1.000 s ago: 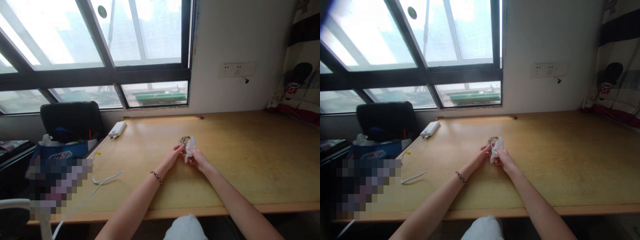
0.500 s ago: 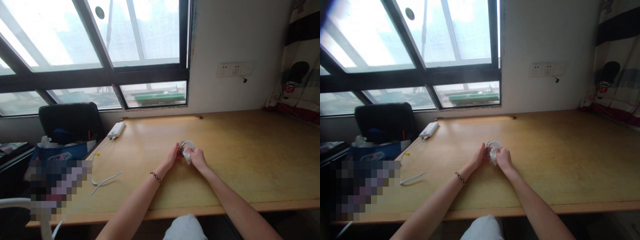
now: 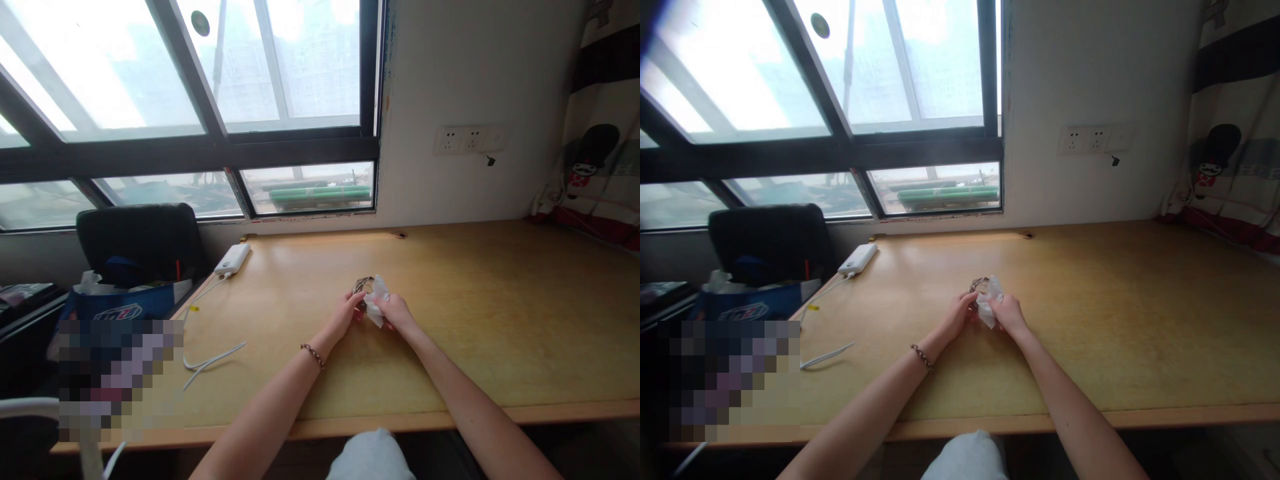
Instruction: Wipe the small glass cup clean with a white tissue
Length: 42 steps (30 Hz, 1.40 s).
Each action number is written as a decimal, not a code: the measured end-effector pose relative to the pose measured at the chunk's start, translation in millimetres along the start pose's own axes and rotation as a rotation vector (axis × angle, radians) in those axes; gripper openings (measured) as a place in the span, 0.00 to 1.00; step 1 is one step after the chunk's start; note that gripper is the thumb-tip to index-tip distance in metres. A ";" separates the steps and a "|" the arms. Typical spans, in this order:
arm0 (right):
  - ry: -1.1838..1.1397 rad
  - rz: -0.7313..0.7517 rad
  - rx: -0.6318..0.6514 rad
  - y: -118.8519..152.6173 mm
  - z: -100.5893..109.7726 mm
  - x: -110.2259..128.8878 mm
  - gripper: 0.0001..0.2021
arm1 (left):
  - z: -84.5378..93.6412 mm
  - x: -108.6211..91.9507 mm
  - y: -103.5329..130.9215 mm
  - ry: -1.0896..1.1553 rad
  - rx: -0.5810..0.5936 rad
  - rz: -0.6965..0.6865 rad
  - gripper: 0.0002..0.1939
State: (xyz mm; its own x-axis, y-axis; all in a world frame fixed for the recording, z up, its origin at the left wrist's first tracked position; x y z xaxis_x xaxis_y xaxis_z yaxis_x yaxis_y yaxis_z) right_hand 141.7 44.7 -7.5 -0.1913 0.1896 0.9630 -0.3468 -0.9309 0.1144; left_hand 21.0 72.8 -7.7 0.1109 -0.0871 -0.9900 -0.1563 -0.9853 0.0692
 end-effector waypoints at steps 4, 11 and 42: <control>0.339 0.326 -0.121 -1.7 14.6 23.9 0.11 | 3.3 9.6 -3.2 -0.054 0.025 0.032 0.17; 0.611 0.716 -0.052 16.9 13.5 48.4 0.18 | -1.9 8.3 0.4 -0.123 0.175 0.062 0.18; 0.454 0.448 -0.314 -5.3 30.7 21.8 0.18 | -20.1 -12.6 15.0 -0.084 0.188 -0.199 0.20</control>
State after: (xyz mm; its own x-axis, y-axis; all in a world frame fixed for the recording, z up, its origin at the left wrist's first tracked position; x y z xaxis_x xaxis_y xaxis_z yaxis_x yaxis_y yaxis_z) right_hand 167.6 44.2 20.5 -0.7176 -0.0158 0.6962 -0.3800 -0.8289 -0.4106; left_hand 37.1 56.2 8.3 0.0771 0.1253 -0.9891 -0.3201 -0.9364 -0.1436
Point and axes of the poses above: each hand's wrist, its own y-axis away from the middle knuckle, its own z-axis out of the back of the hand, x = y × z, the point moved 7 cm from there along -y, towards the middle knuckle, and after that the axes turned 12 degrees about -x, right-handed, at the moved point
